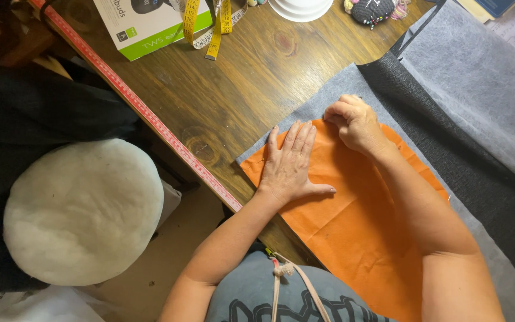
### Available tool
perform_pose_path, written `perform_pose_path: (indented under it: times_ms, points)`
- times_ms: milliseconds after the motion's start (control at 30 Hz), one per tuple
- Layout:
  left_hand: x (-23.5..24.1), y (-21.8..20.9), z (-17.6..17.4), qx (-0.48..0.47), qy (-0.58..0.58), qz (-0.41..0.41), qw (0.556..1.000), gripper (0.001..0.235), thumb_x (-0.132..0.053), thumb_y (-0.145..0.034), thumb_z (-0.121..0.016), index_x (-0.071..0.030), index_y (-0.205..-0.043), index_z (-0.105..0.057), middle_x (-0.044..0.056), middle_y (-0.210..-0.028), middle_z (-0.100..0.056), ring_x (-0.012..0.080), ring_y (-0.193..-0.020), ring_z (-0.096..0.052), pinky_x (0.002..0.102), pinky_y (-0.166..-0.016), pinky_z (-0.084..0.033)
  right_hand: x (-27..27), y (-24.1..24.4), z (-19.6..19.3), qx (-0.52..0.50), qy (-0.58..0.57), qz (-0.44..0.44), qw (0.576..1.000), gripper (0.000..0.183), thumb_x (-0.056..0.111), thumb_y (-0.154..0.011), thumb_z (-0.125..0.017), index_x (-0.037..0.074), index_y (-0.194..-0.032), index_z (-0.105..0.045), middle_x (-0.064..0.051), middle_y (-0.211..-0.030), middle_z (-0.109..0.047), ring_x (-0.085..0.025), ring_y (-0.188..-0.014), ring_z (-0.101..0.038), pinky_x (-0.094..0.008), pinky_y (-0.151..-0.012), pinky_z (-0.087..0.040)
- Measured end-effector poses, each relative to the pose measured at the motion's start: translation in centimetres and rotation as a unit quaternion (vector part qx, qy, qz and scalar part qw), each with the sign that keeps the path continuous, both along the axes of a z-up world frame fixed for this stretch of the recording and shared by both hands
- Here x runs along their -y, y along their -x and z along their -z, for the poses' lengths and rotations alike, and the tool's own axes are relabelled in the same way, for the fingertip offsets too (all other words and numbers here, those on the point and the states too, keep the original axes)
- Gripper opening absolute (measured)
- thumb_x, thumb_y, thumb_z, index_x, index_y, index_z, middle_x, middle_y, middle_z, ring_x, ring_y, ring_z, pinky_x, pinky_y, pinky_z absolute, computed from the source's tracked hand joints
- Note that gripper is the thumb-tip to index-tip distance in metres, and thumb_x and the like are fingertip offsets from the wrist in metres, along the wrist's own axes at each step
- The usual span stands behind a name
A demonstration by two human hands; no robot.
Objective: Pinning a paper pattern to fabric and cutting it out with scissors
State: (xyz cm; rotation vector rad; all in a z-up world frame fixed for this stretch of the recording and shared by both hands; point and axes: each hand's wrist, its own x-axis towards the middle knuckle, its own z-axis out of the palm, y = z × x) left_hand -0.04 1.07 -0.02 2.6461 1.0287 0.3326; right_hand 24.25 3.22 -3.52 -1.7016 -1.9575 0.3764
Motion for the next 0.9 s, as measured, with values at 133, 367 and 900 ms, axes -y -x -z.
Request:
perform_pose_path:
  times_ms: [133, 367, 900]
  points:
    - [-0.1, 0.0, 0.1, 0.000, 0.004, 0.006, 1.000, 0.136, -0.095, -0.062, -0.058, -0.001, -0.155, -0.033, 0.018, -0.163, -0.033, 0.0317, -0.154, -0.024, 0.065, -0.124, -0.009, -0.1, -0.6, 0.6, -0.060, 0.018, -0.011, 0.998, 0.009, 0.013, -0.096, -0.077, 0.020, -0.093, -0.073, -0.002, -0.085, -0.062, -0.028, -0.093, -0.066, -0.038, -0.087, -0.053]
    - [-0.1, -0.2, 0.1, -0.015, 0.003, 0.010, 1.000, 0.136, -0.096, -0.061, -0.058, -0.003, -0.156, -0.032, 0.021, -0.163, -0.031, 0.0322, -0.155, -0.024, 0.063, -0.126, -0.006, 0.5, 0.3, 0.8, -0.017, -0.010, 0.004, 1.000, 0.007, 0.019, -0.097, -0.077, 0.022, -0.094, -0.072, 0.001, -0.085, -0.060, -0.023, -0.093, -0.063, -0.037, -0.087, -0.048]
    - [-0.1, -0.4, 0.9, -0.051, -0.012, 0.005, 0.999, 0.136, -0.096, -0.060, -0.058, -0.013, -0.162, -0.025, 0.021, -0.166, -0.026, 0.0315, -0.156, -0.021, 0.063, -0.126, -0.004, 3.3, 3.1, 0.9, 0.068, -0.113, 0.134, 0.982, 0.010, 0.015, -0.093, -0.080, 0.022, -0.097, -0.074, -0.002, -0.092, -0.063, -0.029, -0.093, -0.064, -0.040, -0.082, -0.047]
